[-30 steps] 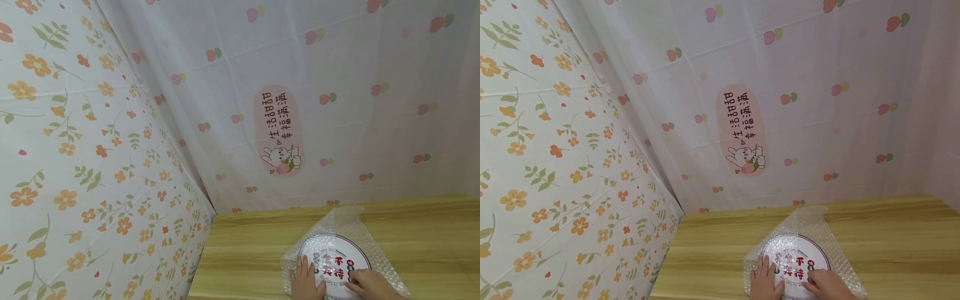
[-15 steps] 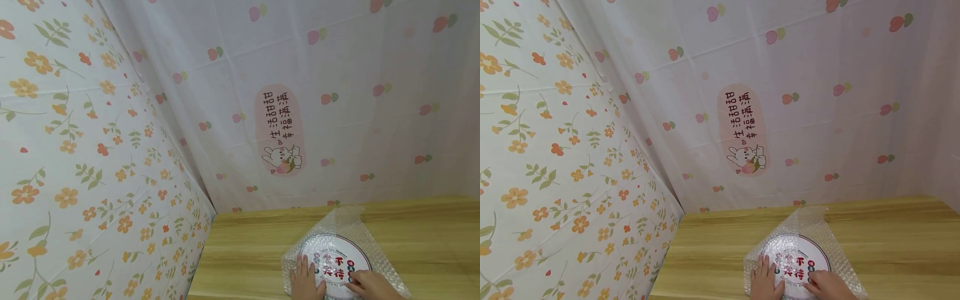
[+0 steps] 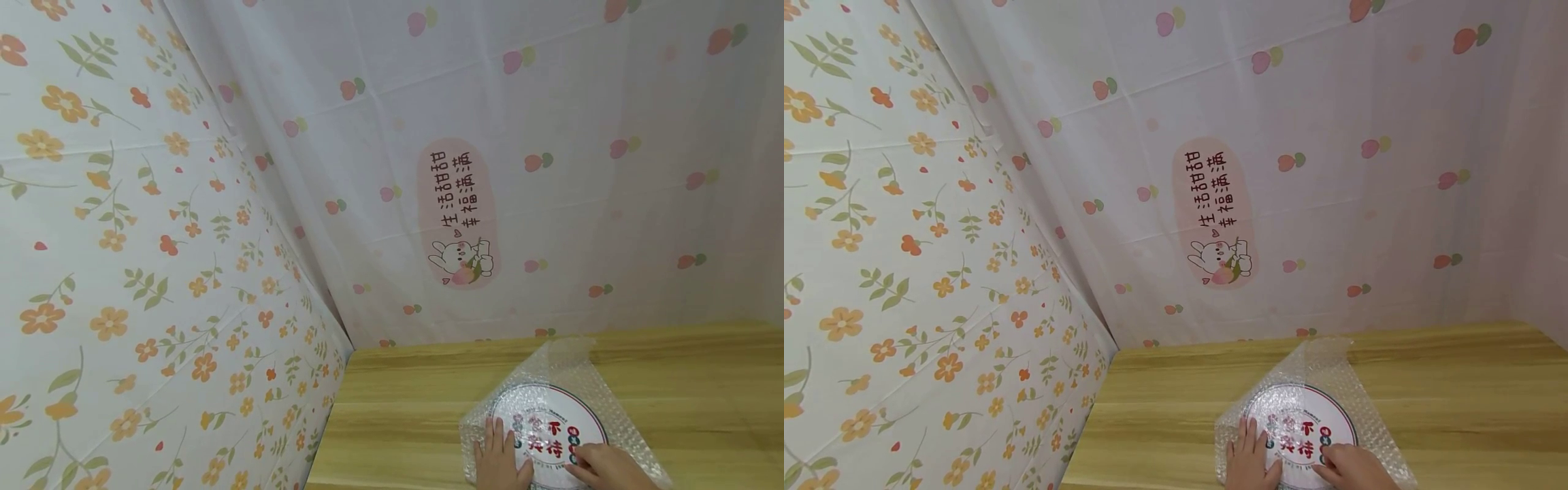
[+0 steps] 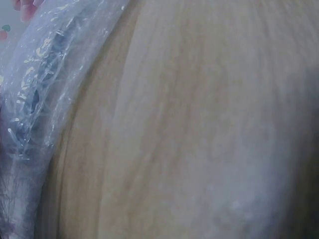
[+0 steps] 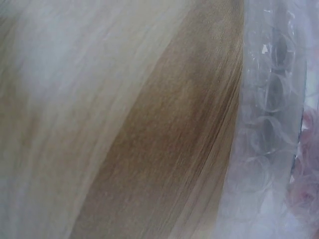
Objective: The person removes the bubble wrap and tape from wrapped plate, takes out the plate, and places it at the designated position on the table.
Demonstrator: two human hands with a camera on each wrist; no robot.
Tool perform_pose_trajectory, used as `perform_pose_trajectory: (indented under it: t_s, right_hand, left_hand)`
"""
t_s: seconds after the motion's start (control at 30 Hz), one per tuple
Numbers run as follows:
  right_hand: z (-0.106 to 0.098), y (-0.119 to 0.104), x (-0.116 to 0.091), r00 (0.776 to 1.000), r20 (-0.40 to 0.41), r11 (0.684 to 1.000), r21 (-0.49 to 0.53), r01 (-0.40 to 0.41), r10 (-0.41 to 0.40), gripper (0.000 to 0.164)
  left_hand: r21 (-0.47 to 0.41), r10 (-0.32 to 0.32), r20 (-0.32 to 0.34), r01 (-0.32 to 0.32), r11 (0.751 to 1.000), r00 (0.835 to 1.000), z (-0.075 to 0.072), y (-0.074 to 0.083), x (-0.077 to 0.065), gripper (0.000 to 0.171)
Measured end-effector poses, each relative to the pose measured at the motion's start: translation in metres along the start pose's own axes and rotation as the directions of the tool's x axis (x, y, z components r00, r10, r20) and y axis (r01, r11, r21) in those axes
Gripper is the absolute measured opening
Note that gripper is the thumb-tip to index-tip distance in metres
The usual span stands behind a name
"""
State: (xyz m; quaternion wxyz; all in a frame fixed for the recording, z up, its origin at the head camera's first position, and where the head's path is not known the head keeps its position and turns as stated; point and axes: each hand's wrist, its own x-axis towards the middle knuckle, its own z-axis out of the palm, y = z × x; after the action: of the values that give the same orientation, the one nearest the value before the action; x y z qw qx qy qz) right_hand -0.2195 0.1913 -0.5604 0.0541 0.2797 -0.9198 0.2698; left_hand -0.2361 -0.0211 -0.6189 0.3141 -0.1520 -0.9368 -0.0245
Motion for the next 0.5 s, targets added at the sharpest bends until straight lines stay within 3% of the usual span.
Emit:
perform_pose_trajectory:
  t_s: [0.5]
  right_hand:
    - [-0.0036,-0.0043,-0.0011,0.995,0.056,0.997,0.017,-0.079,0.078,0.029]
  left_hand:
    - [0.004,0.007,-0.018,-0.007,1.000,1.000,0.0000,-0.0004,-0.0010,0.048]
